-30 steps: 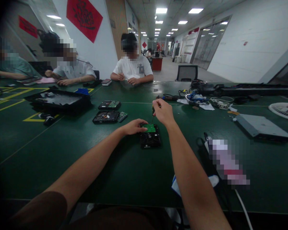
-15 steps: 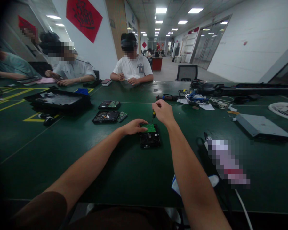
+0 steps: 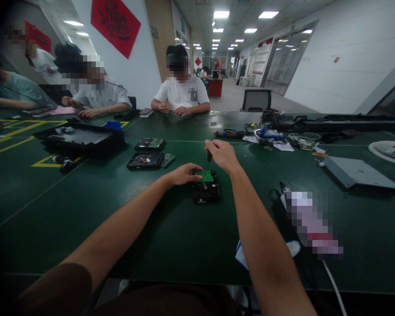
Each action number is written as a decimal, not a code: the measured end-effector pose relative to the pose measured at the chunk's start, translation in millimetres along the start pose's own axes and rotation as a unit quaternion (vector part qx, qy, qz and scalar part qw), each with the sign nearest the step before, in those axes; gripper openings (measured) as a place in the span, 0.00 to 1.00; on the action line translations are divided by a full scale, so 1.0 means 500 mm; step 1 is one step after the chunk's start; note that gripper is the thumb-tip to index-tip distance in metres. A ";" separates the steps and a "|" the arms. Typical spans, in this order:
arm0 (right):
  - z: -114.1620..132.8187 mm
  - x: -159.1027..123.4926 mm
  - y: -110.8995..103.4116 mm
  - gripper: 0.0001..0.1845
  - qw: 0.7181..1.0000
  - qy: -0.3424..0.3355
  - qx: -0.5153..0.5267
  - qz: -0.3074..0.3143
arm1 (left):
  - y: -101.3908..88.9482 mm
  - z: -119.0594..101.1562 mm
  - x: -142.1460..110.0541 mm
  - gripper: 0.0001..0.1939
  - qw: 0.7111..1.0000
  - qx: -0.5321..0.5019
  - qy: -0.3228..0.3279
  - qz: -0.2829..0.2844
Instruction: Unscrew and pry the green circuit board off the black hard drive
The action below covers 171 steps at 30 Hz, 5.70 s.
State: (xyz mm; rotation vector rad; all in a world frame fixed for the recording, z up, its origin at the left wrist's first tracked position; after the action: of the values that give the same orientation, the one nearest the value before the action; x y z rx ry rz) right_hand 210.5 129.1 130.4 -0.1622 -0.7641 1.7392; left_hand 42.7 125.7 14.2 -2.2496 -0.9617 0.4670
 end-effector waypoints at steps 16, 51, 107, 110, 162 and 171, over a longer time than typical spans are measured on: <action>0.013 -0.005 0.011 0.29 0.996 0.009 0.075 0.055 | 0.002 0.012 0.006 0.34 1.000 -0.001 0.008 0.002; 0.019 -0.004 -0.004 0.26 0.999 -0.031 0.041 0.012 | -0.001 0.008 0.005 0.33 1.000 0.009 0.007 0.000; 0.032 -0.013 -0.030 0.21 0.992 0.000 -0.113 -0.062 | 0.000 -0.001 0.001 0.31 1.000 0.002 0.005 0.003; 0.027 -0.017 -0.032 0.17 0.994 0.021 -0.077 -0.075 | 0.000 -0.002 0.001 0.31 1.000 -0.008 0.000 0.006; 0.019 -0.013 -0.024 0.19 0.999 -0.001 -0.027 -0.034 | 0.000 0.007 0.003 0.33 1.000 -0.003 -0.004 0.008; 0.030 -0.010 -0.009 0.21 0.999 -0.025 0.004 0.024 | 0.001 0.004 0.002 0.33 1.000 -0.004 0.001 0.001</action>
State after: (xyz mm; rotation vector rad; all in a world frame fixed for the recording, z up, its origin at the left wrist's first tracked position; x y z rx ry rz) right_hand 208.6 119.2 143.1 -0.1321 -0.7957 1.7967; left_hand 42.6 126.6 12.3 -2.2577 -0.9604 0.4625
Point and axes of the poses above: each hand's wrist, its own x-axis towards the middle knuckle, its own y-axis out of the palm, z = x × y, the point moved 7 cm from there along x, towards the middle knuckle, and after that the axes turned 11 degrees about z, right-handed, at the moved point
